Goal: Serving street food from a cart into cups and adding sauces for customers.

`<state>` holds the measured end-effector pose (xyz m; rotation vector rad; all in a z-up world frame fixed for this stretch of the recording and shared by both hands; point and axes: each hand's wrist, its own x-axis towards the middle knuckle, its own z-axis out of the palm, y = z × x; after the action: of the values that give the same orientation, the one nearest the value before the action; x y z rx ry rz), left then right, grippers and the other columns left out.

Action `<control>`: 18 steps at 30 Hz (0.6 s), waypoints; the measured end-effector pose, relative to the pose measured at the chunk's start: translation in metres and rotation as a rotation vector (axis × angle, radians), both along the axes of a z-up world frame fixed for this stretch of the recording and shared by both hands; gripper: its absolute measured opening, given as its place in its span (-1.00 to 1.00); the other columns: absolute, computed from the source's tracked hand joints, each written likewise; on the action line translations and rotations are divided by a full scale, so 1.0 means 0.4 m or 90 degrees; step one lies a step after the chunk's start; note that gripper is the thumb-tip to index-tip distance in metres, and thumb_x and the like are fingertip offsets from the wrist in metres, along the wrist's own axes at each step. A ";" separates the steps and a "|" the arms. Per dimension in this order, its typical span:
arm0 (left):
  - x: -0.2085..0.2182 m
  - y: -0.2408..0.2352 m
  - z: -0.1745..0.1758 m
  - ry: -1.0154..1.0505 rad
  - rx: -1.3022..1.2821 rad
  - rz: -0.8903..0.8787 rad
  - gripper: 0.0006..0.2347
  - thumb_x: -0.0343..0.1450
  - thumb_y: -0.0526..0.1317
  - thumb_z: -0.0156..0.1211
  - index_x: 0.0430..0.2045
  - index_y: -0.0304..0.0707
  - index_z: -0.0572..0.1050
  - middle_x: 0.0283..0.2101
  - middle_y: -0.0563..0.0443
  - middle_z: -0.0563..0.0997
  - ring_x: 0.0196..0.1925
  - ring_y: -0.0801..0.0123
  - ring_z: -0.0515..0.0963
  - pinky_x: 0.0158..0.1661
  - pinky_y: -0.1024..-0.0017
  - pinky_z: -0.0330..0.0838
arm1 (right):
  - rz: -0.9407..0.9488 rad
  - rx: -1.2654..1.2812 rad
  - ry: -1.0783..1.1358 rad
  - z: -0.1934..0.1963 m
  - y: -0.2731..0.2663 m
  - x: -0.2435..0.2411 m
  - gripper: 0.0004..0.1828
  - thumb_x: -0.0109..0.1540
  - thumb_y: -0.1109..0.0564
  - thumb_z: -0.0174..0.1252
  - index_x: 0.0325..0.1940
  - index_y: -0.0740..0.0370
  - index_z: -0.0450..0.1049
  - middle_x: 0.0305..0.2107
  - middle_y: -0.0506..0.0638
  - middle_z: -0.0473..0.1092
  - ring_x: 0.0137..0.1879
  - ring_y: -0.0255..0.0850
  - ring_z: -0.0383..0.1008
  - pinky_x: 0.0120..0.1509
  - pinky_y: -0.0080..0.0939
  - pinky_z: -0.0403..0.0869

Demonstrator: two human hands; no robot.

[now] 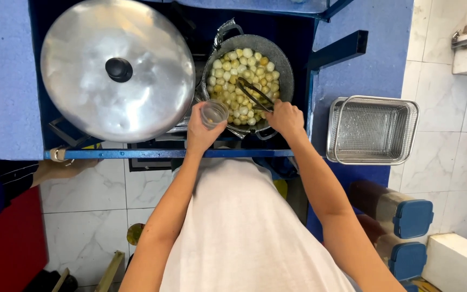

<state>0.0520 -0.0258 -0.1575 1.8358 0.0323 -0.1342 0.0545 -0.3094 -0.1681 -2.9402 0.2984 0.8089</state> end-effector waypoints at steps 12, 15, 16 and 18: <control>0.023 -0.019 -0.035 0.080 0.044 -0.067 -0.37 0.22 -0.05 0.54 0.13 -0.27 0.39 0.13 -0.31 0.52 0.25 -0.18 0.49 0.15 -0.17 0.45 | -0.175 0.232 0.107 0.459 0.070 -0.114 -0.21 0.23 -0.37 0.13 0.28 0.30 0.46 -0.09 0.39 0.55 0.11 0.41 0.53 0.16 0.37 0.51; 0.022 -0.018 -0.020 0.093 0.003 -0.035 -0.36 0.19 -0.10 0.57 0.11 -0.28 0.35 0.08 -0.30 0.53 0.22 -0.19 0.50 0.15 -0.17 0.44 | -0.211 0.277 0.103 0.437 0.061 -0.113 -0.22 0.23 -0.36 0.09 0.30 0.26 0.46 -0.06 0.39 0.54 0.09 0.39 0.54 0.16 0.35 0.50; 0.018 -0.015 -0.024 0.065 0.001 -0.020 -0.38 0.20 -0.09 0.58 0.09 -0.23 0.36 0.06 -0.25 0.54 0.21 -0.15 0.51 0.13 -0.14 0.45 | -0.188 0.240 0.074 0.405 0.046 -0.107 -0.23 0.27 -0.37 0.07 0.29 0.29 0.45 -0.11 0.37 0.55 0.04 0.34 0.56 0.11 0.30 0.52; 0.012 -0.005 -0.022 0.036 0.001 -0.007 -0.40 0.21 -0.07 0.58 0.06 -0.17 0.37 0.04 -0.20 0.55 0.19 -0.11 0.52 0.12 -0.12 0.46 | -0.167 0.204 0.043 0.299 0.027 -0.095 -0.24 0.32 -0.37 0.05 0.29 0.32 0.45 -0.16 0.35 0.56 -0.01 0.29 0.59 0.06 0.24 0.55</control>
<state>0.0567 -0.0277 -0.1663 1.8335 0.0612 -0.1939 0.0163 -0.2988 -0.0485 -2.5152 0.4958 0.8299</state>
